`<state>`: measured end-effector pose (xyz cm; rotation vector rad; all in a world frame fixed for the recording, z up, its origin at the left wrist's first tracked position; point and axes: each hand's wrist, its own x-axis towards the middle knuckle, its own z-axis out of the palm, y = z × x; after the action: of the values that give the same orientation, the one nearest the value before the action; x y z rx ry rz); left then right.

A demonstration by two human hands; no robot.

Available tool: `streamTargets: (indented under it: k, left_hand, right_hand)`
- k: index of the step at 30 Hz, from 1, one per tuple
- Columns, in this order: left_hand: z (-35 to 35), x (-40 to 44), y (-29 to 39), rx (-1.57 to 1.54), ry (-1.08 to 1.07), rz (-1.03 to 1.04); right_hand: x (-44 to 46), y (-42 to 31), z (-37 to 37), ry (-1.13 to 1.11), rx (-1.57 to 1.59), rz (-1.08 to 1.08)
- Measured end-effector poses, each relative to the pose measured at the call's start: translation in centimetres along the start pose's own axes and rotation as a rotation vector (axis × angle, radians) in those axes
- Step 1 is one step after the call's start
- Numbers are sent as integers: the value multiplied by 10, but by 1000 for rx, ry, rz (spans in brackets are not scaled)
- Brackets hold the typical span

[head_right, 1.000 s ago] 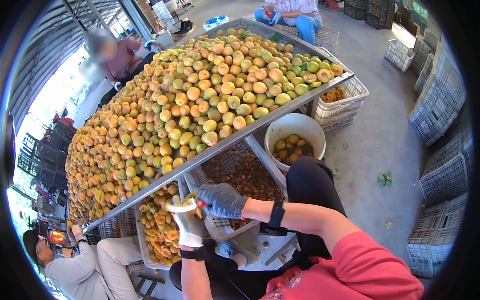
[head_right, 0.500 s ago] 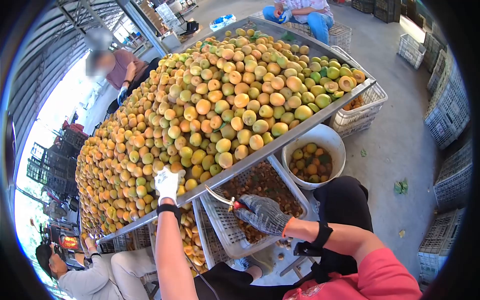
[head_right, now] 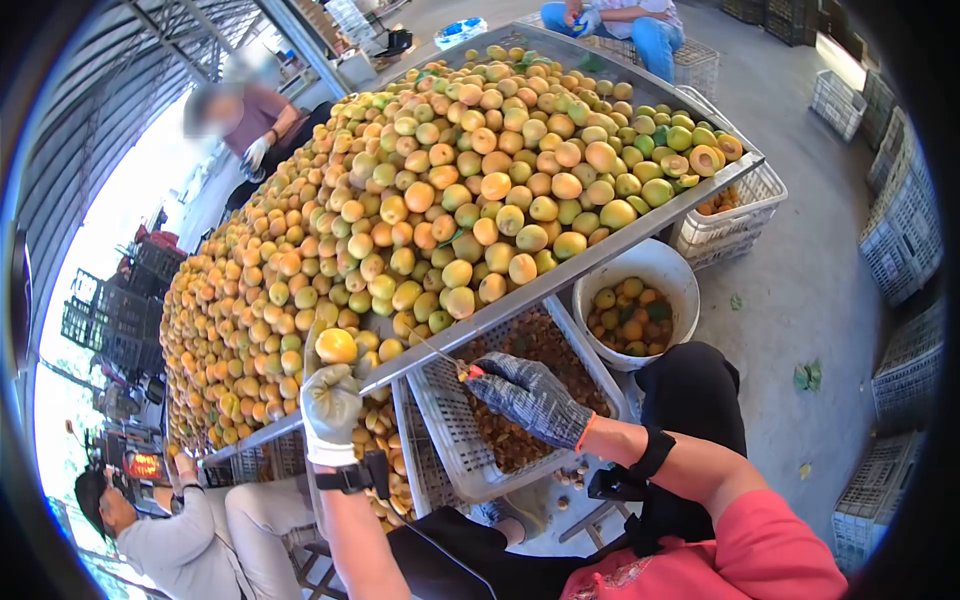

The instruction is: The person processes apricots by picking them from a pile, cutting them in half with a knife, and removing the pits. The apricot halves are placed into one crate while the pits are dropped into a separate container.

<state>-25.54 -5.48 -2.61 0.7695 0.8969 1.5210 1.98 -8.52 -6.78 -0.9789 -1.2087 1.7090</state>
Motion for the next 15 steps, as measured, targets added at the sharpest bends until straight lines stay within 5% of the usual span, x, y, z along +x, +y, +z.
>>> streamTargets:
  k: [5,15]
  left_hand:
    - [27,-68,-12,-266,-158,13]
    - [5,-96,-32,-142,-105,58]
  right_hand:
    - [-19,-10,28,-144,200,107]
    - [-40,7,57,-186,-74,-14]
